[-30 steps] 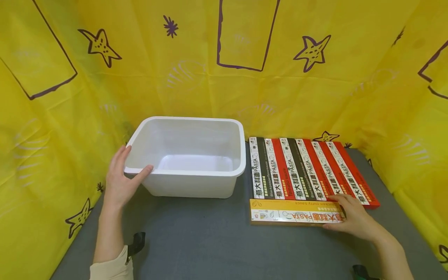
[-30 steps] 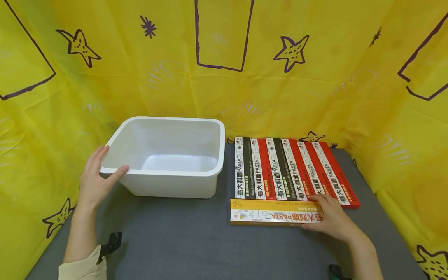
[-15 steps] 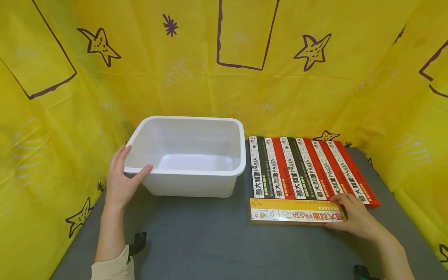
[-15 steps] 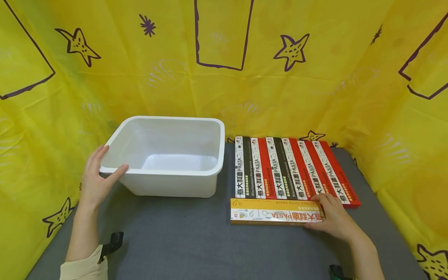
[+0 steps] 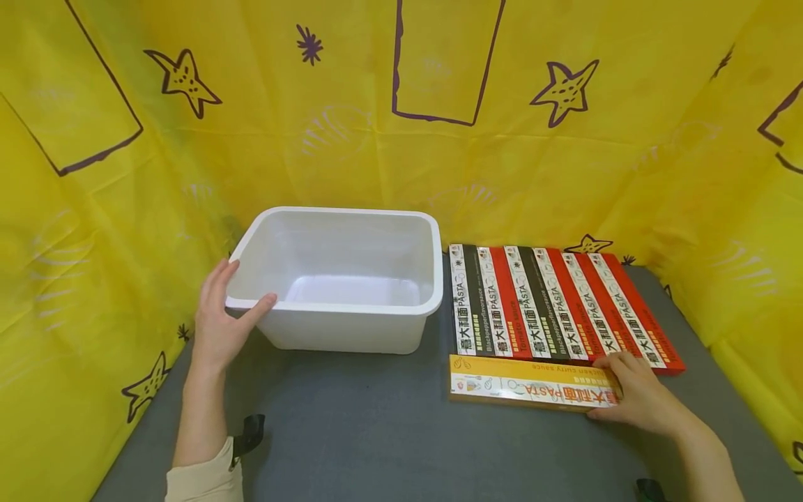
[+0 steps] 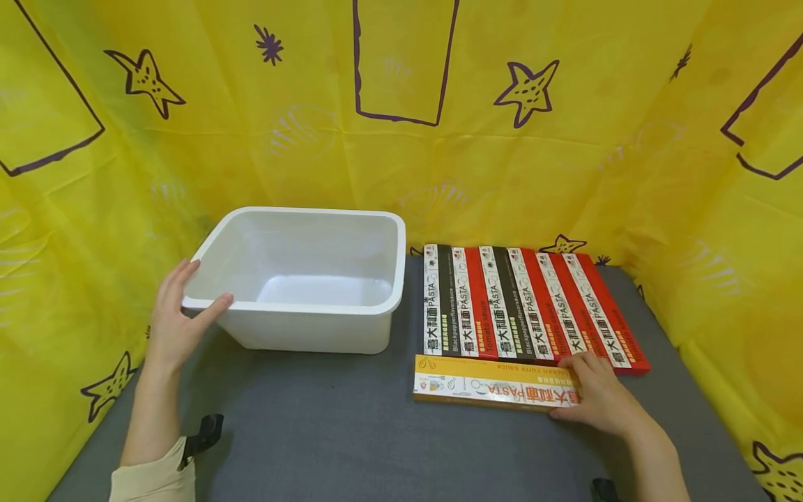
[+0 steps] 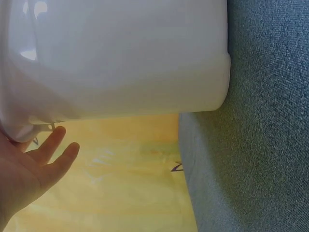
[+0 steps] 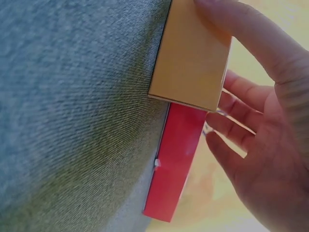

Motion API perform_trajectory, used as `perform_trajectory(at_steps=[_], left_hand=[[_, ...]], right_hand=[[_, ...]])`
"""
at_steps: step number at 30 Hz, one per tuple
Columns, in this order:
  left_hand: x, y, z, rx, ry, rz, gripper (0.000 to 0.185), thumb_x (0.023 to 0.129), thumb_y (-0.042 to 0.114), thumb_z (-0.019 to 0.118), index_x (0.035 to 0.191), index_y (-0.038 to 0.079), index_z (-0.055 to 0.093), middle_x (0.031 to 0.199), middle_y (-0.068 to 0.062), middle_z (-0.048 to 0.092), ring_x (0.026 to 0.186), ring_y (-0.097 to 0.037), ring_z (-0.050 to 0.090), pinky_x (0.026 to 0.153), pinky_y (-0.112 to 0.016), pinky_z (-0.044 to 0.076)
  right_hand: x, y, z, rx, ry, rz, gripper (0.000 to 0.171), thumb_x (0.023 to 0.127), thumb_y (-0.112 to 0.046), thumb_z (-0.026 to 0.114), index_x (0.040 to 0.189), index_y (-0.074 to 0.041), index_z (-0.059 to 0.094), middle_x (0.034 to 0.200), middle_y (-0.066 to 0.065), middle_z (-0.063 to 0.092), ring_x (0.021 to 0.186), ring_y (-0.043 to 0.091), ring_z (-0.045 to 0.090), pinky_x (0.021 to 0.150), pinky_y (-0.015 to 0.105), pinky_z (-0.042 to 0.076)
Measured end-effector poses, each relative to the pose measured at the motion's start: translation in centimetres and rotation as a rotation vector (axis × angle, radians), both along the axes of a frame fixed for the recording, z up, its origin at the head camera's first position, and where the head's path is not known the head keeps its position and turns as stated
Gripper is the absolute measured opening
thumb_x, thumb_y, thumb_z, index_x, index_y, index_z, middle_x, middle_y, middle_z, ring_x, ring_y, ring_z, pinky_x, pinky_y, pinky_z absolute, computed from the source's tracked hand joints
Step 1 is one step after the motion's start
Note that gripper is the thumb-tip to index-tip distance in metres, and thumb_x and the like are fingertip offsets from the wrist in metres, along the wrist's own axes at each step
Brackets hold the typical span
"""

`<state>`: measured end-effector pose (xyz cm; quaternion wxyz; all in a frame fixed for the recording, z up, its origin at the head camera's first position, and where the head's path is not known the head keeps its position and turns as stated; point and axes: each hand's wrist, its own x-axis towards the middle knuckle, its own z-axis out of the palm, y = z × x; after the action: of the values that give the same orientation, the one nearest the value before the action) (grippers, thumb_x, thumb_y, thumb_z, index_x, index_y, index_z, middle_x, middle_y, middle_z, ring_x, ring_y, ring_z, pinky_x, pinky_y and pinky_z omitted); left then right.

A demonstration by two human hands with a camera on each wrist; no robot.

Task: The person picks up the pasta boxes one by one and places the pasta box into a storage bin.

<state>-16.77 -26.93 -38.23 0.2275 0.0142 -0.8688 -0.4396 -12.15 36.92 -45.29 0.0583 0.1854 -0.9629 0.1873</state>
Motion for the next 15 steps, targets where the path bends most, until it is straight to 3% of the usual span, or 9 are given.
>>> perform_trajectory(at_steps=[3,8,10,15], left_hand=[[0.04,0.02,0.10,-0.008,0.000,-0.004,0.076,0.083,0.032,0.076,0.148,0.013,0.042,0.159,-0.003,0.024,0.144,-0.034,0.019,0.109,-0.068,0.012],[-0.04,-0.05,0.11,-0.016,0.011,-0.010,0.070,0.083,0.031,0.076,0.144,0.011,0.048,0.158,-0.004,0.025,0.144,-0.035,0.020,0.108,-0.068,0.014],[-0.05,-0.08,0.08,-0.012,0.019,-0.012,0.068,0.083,0.030,0.076,0.142,0.011,0.050,0.158,-0.005,0.026,0.144,-0.036,0.020,0.108,-0.068,0.013],[0.05,0.02,-0.06,-0.007,0.051,-0.008,0.064,0.082,0.027,0.078,0.138,0.010,0.054,0.157,-0.005,0.028,0.143,-0.035,0.022,0.110,-0.066,0.013]], right_hand=[[0.27,0.03,0.09,0.008,-0.041,-0.002,0.074,0.052,-0.043,0.094,0.107,-0.007,0.059,0.106,0.009,0.053,0.097,0.031,0.045,0.078,0.045,0.034],[0.42,0.28,-0.28,-0.029,-0.127,0.003,0.079,0.056,-0.039,0.093,0.115,-0.003,0.055,0.108,0.007,0.056,0.099,0.027,0.046,0.080,0.032,0.035],[0.44,0.42,-0.58,-0.036,-0.137,0.009,0.081,0.058,-0.038,0.092,0.119,-0.001,0.054,0.110,0.006,0.057,0.098,0.023,0.047,0.079,0.026,0.034],[0.53,0.61,-0.74,-0.032,-0.146,0.008,0.078,0.061,-0.037,0.091,0.120,-0.001,0.056,0.110,0.005,0.058,0.094,0.011,0.047,0.077,0.025,0.039]])
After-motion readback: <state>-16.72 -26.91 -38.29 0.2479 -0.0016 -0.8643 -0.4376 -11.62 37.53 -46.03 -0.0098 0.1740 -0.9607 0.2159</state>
